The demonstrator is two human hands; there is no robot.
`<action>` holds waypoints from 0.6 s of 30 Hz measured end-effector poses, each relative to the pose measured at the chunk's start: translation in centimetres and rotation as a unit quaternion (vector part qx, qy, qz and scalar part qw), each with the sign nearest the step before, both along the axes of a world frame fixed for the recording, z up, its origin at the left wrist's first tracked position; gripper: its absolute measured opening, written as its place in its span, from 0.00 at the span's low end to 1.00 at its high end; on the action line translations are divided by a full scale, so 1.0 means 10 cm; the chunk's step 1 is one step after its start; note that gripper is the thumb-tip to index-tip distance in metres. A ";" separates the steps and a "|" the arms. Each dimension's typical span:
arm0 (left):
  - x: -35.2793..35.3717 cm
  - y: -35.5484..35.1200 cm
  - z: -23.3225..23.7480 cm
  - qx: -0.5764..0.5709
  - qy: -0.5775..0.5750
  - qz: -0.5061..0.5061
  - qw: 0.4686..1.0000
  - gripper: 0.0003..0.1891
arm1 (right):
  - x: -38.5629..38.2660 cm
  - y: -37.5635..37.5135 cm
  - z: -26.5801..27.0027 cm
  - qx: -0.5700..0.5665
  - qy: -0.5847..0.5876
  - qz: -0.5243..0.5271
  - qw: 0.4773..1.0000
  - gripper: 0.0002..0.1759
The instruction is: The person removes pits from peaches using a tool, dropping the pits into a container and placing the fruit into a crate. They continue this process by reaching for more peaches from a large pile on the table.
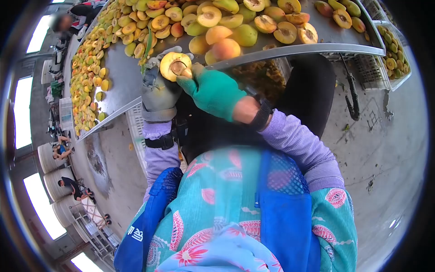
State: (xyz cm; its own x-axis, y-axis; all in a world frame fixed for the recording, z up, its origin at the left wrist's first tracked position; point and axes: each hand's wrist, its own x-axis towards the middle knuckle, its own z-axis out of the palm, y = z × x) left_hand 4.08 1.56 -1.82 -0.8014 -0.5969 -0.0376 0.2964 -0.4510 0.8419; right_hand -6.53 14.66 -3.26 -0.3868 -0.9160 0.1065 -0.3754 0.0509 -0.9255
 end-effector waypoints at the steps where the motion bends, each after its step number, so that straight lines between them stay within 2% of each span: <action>1: -0.01 0.05 0.03 0.017 0.008 -0.004 1.000 0.23 | 0.02 0.01 0.01 -0.004 -0.029 -0.003 1.000 0.24; 2: -0.04 0.12 0.07 0.026 0.031 0.015 0.999 0.21 | 0.05 0.00 0.02 -0.008 -0.059 -0.005 0.998 0.24; 3: -0.03 0.09 -0.02 -0.069 -0.020 0.051 0.996 0.19 | 0.08 0.00 0.02 -0.012 -0.090 -0.007 0.996 0.24; 4: -0.02 0.03 -0.15 -0.164 -0.071 0.086 0.980 0.18 | 0.10 -0.01 -0.01 -0.024 -0.065 -0.006 0.998 0.24; 6: -0.01 -0.03 -0.29 -0.271 -0.112 0.132 0.947 0.15 | 0.15 -0.05 -0.05 -0.049 -0.013 -0.004 0.999 0.25; 9: 0.00 0.02 -0.32 -0.256 -0.090 0.175 0.947 0.12 | 0.22 -0.05 0.08 0.038 -0.088 -0.028 0.995 0.24; 11: -0.01 0.11 -0.24 -0.170 -0.077 0.202 0.961 0.12 | 0.27 -0.04 0.11 0.013 -0.077 -0.019 0.997 0.24; 14: -0.02 0.19 -0.13 -0.202 -0.090 0.228 0.948 0.13 | 0.31 -0.07 -0.01 -0.014 -0.075 -0.017 0.997 0.23; 15: -0.03 0.19 -0.17 -0.218 -0.076 0.205 0.951 0.12 | 0.32 -0.09 -0.05 -0.024 -0.075 -0.014 0.997 0.23; 16: -0.04 0.15 -0.26 -0.236 -0.063 0.189 0.951 0.11 | 0.32 -0.09 0.04 0.036 -0.093 -0.002 0.995 0.19; 17: 0.00 0.12 -0.34 -0.258 -0.056 0.184 0.947 0.11 | 0.26 -0.07 -0.21 -0.039 0.301 0.082 0.949 0.16; 18: 0.03 0.07 -0.46 -0.417 -0.149 0.205 0.873 0.12 | 0.20 -0.02 -0.46 -0.176 0.649 -0.003 0.740 0.17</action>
State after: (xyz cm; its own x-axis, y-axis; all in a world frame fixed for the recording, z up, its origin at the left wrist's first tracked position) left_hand 4.33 2.26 -6.39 -0.5424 -0.7509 0.3766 0.0009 0.4478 0.8941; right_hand -4.49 14.48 -7.82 0.2455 -0.7424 0.6233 -0.9609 -0.1017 0.2574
